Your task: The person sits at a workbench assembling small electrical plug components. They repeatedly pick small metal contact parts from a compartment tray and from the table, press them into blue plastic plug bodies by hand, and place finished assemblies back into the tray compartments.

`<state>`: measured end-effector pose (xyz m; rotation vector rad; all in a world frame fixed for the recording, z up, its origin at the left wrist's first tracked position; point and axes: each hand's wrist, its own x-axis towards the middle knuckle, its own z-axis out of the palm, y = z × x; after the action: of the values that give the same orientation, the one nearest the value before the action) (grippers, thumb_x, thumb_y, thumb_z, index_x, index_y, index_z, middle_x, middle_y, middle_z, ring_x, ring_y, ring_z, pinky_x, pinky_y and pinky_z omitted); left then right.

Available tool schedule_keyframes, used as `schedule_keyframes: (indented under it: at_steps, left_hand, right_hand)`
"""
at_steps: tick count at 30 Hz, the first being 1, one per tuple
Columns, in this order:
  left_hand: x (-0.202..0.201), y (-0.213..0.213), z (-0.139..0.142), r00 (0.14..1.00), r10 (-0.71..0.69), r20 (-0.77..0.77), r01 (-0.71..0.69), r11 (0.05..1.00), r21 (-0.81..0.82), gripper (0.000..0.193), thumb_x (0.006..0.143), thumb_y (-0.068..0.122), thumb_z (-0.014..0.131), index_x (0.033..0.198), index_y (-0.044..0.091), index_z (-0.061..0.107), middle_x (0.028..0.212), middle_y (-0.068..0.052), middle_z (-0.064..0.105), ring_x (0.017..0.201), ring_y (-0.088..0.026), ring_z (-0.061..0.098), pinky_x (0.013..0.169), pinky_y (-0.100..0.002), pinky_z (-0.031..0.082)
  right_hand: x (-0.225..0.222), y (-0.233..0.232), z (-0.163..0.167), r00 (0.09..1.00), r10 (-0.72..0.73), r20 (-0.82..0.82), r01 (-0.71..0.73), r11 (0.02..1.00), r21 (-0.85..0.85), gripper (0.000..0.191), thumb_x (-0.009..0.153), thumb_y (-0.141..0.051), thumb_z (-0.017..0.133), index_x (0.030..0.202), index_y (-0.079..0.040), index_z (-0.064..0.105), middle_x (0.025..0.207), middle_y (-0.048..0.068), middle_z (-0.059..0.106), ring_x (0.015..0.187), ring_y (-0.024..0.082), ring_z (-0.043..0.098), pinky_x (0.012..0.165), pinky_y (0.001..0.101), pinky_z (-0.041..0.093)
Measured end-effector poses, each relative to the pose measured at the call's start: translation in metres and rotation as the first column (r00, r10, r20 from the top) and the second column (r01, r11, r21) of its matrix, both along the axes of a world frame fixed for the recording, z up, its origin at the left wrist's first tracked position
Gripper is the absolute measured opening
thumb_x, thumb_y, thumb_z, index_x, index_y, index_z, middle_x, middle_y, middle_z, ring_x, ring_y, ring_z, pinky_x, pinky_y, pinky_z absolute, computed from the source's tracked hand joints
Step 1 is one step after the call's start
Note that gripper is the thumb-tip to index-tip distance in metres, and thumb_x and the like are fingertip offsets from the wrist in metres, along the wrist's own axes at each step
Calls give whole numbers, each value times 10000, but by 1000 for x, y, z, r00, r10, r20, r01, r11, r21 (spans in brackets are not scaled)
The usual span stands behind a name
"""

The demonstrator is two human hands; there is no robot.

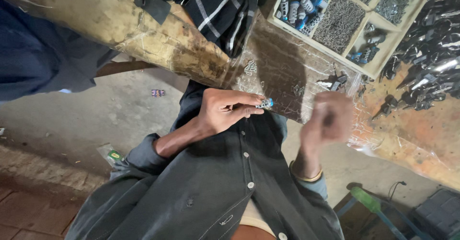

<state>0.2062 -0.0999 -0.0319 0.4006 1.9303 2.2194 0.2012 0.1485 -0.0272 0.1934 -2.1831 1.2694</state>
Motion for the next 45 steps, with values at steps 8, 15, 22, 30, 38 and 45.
schedule_keyframes:
  at_steps: [8,15,22,30,38,45]
  left_hand:
    - [7,1,-3,997,65,46,-64,998,-20,190,931,-77,761,1118,-68,730,1159,-174,771,876,-177,792,685,-243,626]
    - [4,-5,-10,990,113,84,-111,993,-29,172,948,-51,756,1116,-45,723,1142,-157,763,866,-163,780,675,-238,617]
    - [1,1,-19,989,96,111,-86,992,-94,170,929,-37,771,1094,-38,730,1122,-151,769,797,-132,772,631,-221,592]
    - [-2,19,-23,994,63,92,-49,989,-141,202,922,-50,783,1115,-42,723,1134,-149,769,795,-126,760,663,-231,604]
    - [-3,40,-24,990,82,116,-61,983,-174,180,910,-36,796,1074,-47,725,1103,-145,774,751,-133,759,602,-221,579]
    - [-5,46,-21,992,67,103,-45,979,-196,188,926,-28,788,1099,-51,719,1091,-144,770,796,-150,780,596,-212,582]
  right_hand:
    - [-88,55,38,974,-156,-161,184,966,180,102,1044,15,635,1114,19,709,936,129,697,739,183,586,633,291,447]
    - [-62,34,48,995,12,99,-45,937,346,65,1049,5,730,1063,-54,753,1043,63,769,899,189,700,863,351,528]
    - [24,-2,22,953,11,303,-144,896,420,193,838,-56,877,967,-82,736,990,58,647,978,253,598,964,426,416]
    - [47,1,1,961,-57,269,-81,876,475,279,816,-29,918,1031,-113,763,1021,37,620,986,261,586,919,452,429]
    - [44,25,-9,968,-30,250,-88,891,445,313,782,-63,931,1034,-143,764,1020,20,621,993,266,576,914,435,439]
    - [45,33,-10,962,-28,271,-95,899,428,308,788,-101,939,1034,-152,761,1022,6,618,1004,263,572,914,432,423]
